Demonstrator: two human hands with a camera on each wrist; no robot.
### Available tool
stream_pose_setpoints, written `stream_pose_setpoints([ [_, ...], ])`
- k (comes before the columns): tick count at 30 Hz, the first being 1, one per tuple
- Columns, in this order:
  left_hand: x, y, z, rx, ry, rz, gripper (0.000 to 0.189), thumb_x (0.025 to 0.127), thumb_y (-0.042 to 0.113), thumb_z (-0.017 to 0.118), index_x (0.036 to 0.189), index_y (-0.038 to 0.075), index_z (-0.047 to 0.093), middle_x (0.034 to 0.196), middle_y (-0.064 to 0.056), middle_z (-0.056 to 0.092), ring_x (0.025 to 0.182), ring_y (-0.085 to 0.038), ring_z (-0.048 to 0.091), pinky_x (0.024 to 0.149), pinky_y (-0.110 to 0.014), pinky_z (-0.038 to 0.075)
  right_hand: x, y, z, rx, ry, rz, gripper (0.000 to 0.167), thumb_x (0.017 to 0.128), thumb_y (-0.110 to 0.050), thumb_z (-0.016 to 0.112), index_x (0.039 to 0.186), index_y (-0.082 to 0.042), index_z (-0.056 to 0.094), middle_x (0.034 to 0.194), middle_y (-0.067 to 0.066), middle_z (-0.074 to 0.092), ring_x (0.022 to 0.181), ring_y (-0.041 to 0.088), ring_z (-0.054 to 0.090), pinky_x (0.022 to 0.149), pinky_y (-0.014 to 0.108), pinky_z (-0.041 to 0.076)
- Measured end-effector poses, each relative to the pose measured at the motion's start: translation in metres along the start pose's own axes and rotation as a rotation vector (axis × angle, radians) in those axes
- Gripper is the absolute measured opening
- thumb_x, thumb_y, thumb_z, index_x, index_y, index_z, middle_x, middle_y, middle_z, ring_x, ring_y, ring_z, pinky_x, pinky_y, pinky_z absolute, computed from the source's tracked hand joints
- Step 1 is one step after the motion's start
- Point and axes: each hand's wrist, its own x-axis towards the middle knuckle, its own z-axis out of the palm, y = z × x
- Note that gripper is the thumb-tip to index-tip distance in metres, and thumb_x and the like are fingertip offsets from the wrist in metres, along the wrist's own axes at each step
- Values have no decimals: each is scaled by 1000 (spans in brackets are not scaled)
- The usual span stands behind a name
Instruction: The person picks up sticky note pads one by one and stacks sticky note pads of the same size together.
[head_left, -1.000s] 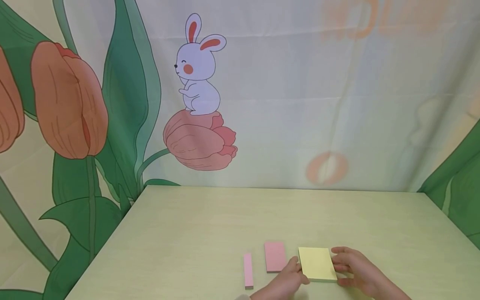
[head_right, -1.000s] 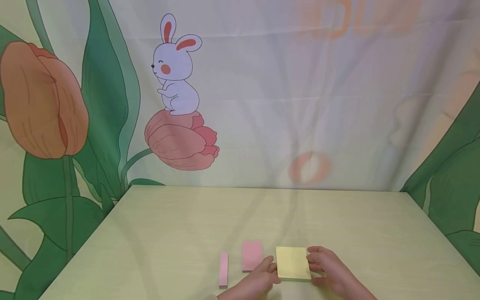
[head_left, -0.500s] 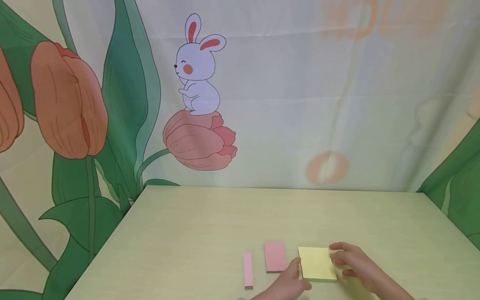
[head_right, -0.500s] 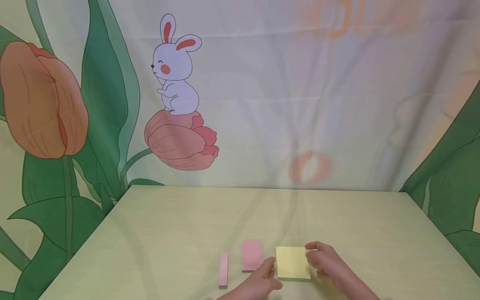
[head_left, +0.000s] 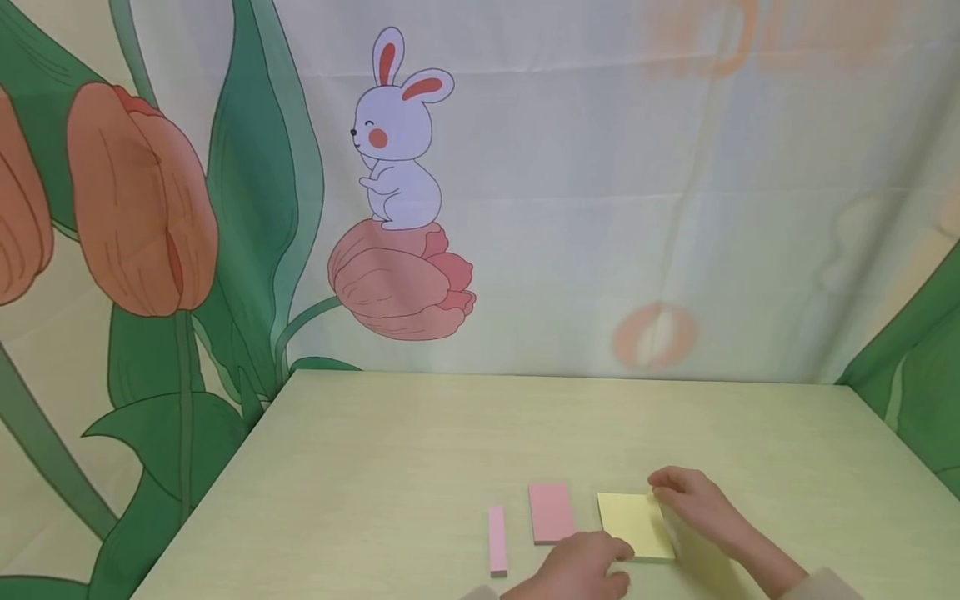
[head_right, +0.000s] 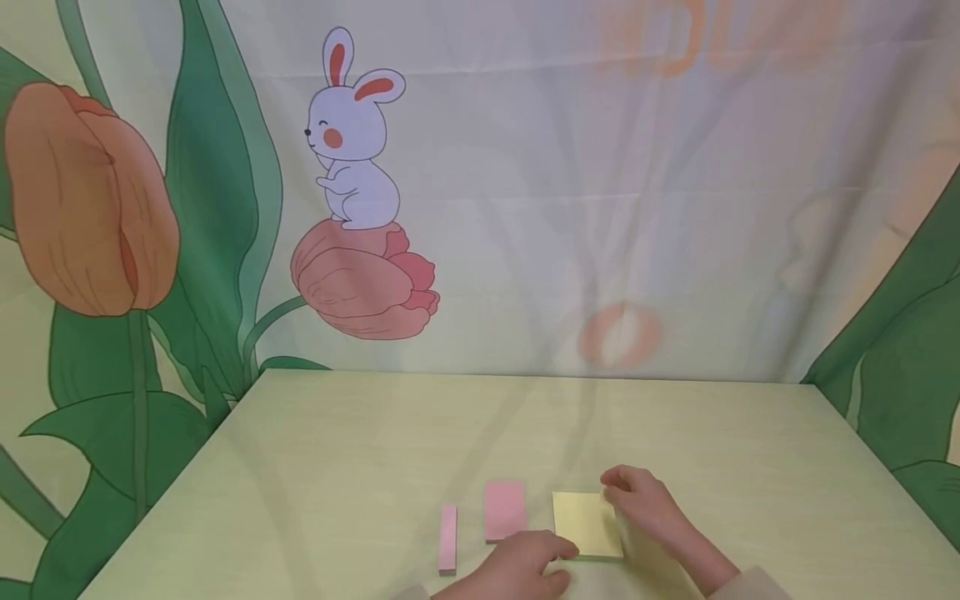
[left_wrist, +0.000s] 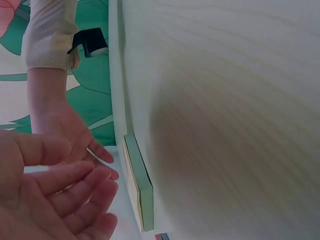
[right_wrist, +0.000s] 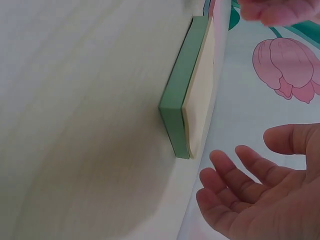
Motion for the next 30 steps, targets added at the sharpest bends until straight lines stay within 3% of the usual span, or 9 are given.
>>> stream_pose_setpoints([
  [5,1,1,1,84,-97,101,25,86,24,53,106,15,64,101,9,65,89,-1,58,71,-15,45,7,-2,0,-62,6,-89,30,89,-15,48,110,5,54,111,20,58,101,33,54,81,45,46],
  [9,0,-2,3,-57,-161,84,28,88,26,50,109,12,61,102,8,65,89,-1,58,71,-17,46,16,-3,5,-106,3,-150,27,88,-12,49,107,6,56,108,21,59,98,34,56,79,44,48],
  [13,0,-3,6,-163,-196,36,29,86,26,53,112,13,58,98,9,65,87,-1,57,71,-19,46,23,-1,12,-174,8,-159,22,86,-10,51,102,3,59,103,18,62,96,33,57,79,44,48],
  [21,8,-5,12,-36,-205,89,30,87,25,52,115,15,55,99,12,64,89,1,56,70,-16,44,24,0,18,-206,-39,-161,22,86,-10,50,102,1,60,105,17,62,97,34,57,77,46,47],
  [30,14,-5,12,-23,-172,88,31,86,29,54,113,14,57,103,10,62,90,1,53,73,-16,43,25,2,19,-233,-34,-193,21,85,-8,49,101,0,60,102,16,63,94,30,58,74,42,48],
])
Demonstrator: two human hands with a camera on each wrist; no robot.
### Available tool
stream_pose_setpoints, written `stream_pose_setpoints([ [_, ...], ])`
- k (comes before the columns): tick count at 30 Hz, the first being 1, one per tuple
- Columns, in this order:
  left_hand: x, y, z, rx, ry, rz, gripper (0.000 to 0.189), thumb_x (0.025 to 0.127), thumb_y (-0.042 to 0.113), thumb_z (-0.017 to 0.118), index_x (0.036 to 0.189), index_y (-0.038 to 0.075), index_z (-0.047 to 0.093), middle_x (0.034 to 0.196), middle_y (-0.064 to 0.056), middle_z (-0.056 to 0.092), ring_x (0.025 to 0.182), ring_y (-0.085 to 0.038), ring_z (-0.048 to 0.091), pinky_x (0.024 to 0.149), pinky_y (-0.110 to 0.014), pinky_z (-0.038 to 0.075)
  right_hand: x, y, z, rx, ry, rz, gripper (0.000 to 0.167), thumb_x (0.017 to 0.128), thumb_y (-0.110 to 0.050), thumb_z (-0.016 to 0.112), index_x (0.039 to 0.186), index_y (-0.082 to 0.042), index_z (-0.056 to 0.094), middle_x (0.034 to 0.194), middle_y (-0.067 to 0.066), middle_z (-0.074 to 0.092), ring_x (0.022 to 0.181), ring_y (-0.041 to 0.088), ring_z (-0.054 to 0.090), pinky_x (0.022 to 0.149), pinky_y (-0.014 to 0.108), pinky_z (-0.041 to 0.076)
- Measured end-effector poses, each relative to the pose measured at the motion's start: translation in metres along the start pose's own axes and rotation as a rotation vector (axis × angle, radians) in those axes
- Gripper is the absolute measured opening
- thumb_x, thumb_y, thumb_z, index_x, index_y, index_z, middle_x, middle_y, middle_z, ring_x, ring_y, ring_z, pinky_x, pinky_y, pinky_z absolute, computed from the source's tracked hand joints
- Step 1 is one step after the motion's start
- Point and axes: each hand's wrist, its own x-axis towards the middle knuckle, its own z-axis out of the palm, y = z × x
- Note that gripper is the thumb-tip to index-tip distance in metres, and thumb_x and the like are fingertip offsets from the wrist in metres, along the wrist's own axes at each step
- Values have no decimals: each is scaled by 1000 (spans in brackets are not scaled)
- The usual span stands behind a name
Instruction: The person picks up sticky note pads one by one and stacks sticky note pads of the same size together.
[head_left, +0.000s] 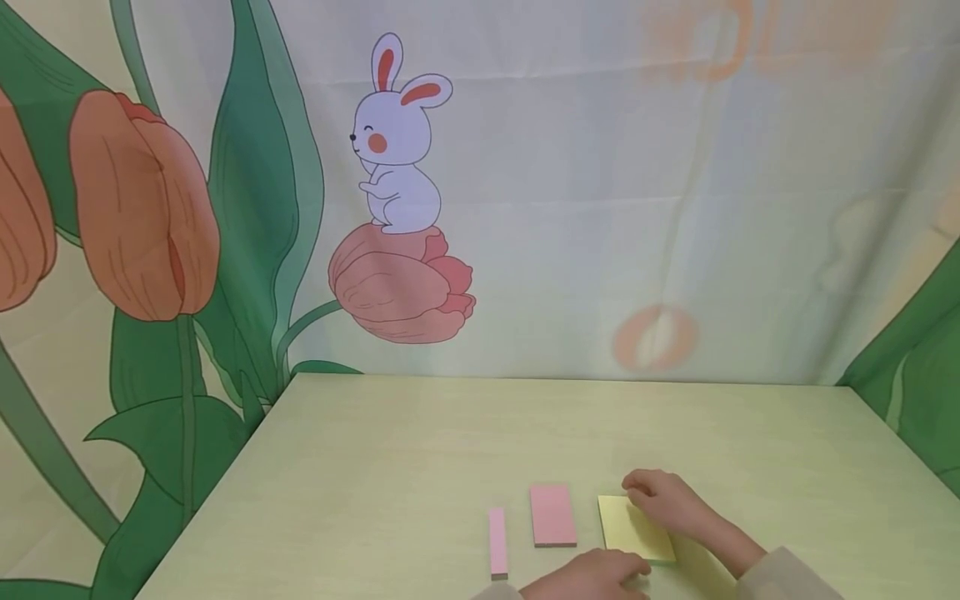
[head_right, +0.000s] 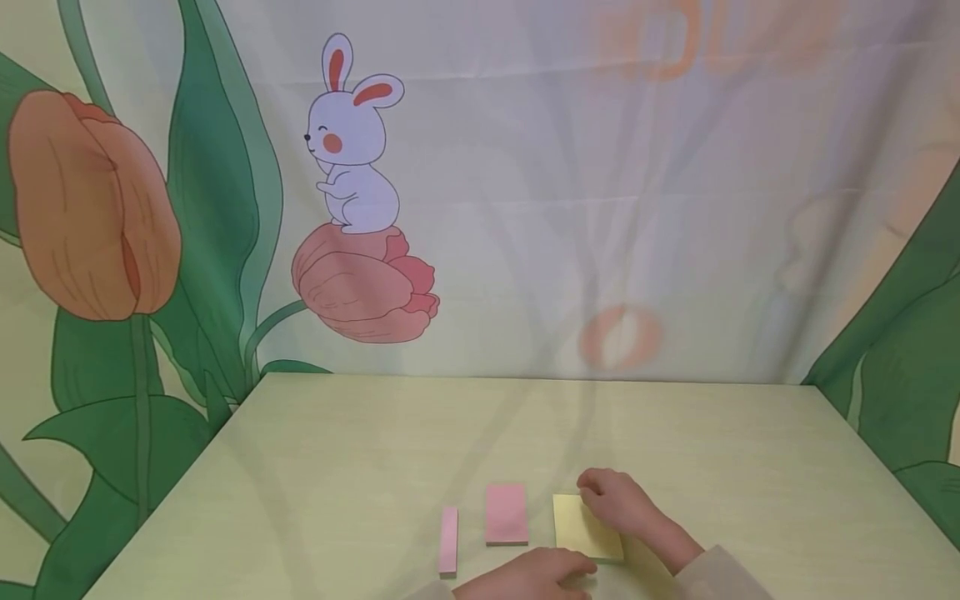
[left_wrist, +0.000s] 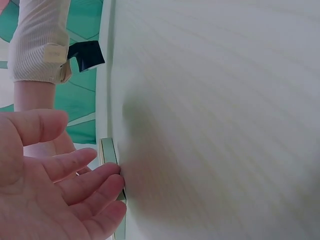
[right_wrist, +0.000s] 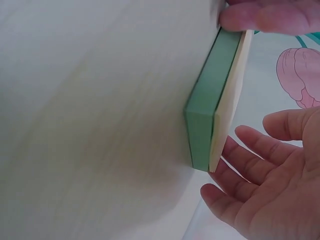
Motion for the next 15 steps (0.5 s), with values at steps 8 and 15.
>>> stream_pose_setpoints([
  [8,2,-3,0,9,6,15,32,86,29,54,113,14,58,104,11,61,94,1,53,75,-16,42,1,1,2,-18,11,-1,20,85,-6,48,98,-1,61,101,14,64,90,24,58,72,37,48],
  [15,3,-4,0,-6,-15,2,32,86,30,54,113,14,58,105,10,62,94,1,53,74,-16,43,2,3,3,-26,5,4,20,85,-6,47,98,-1,62,100,14,64,89,23,58,71,36,48],
])
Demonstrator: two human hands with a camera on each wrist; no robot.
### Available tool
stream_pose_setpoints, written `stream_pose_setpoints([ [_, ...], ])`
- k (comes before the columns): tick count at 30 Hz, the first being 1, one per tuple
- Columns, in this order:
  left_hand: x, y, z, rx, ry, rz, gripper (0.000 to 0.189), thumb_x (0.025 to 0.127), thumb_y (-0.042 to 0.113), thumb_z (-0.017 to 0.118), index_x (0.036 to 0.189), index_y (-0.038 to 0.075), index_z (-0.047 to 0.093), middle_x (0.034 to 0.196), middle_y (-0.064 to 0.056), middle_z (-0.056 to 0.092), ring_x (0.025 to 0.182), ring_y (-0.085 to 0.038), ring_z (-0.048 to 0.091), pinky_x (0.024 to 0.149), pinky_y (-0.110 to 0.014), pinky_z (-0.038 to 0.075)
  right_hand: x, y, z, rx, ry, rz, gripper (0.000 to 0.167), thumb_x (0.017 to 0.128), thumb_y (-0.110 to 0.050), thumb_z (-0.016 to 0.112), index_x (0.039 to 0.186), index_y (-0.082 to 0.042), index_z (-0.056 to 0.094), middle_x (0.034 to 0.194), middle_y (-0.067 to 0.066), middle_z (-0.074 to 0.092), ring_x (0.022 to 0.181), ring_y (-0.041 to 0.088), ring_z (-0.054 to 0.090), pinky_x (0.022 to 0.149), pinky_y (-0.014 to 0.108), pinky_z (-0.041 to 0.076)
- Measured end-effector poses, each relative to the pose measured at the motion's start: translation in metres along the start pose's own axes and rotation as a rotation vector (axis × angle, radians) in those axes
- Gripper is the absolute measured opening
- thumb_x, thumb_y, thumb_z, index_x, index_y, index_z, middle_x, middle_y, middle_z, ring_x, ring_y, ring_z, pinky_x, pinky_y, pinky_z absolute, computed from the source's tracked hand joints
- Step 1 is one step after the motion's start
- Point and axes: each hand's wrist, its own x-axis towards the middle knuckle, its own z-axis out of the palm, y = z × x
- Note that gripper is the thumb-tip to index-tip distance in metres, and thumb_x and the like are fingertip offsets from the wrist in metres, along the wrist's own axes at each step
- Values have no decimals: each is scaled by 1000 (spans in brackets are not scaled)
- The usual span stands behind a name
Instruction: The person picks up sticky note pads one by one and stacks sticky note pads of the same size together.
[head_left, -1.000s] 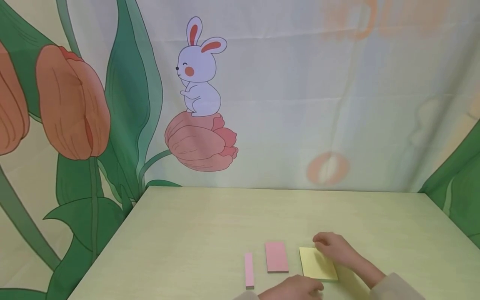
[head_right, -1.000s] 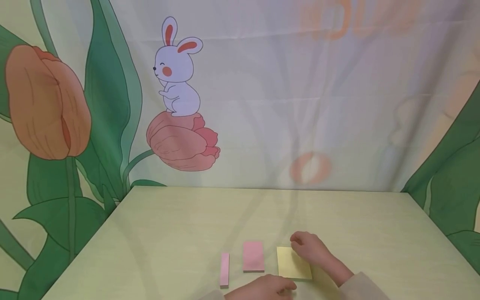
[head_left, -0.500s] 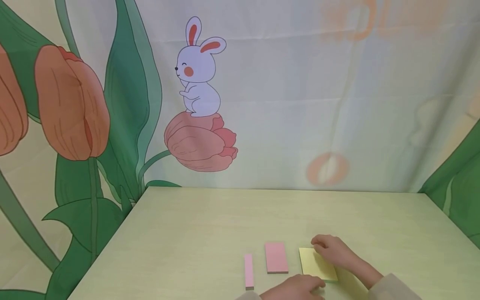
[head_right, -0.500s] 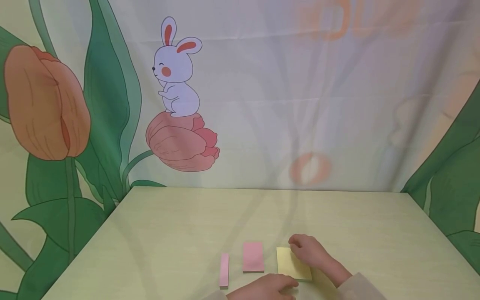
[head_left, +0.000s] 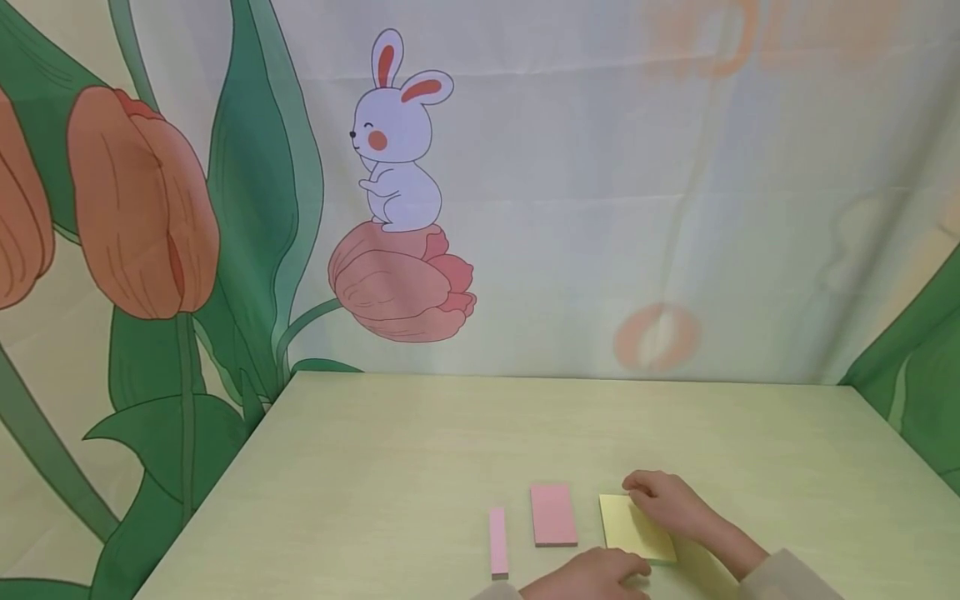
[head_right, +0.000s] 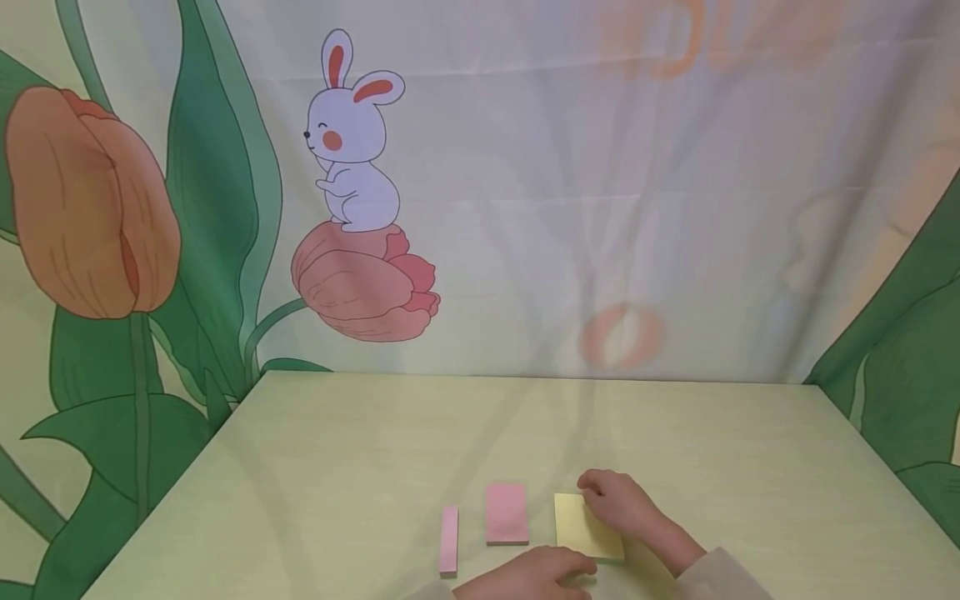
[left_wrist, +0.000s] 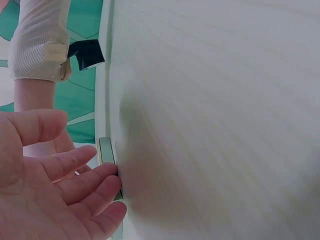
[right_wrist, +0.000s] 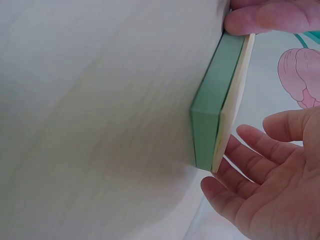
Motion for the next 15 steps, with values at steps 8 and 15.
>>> stream_pose_setpoints([
  [8,-2,1,0,-15,-18,0,31,87,29,53,113,14,58,106,9,62,96,-1,53,76,-18,44,0,1,0,10,-6,7,20,85,-5,48,99,-1,62,101,15,64,84,18,57,69,34,48],
  [15,-10,0,-3,34,-49,32,31,86,26,54,115,16,56,112,9,59,99,0,52,77,-17,43,-5,-4,-1,22,5,36,21,85,-6,49,102,-1,61,104,15,63,96,31,58,78,43,48],
])
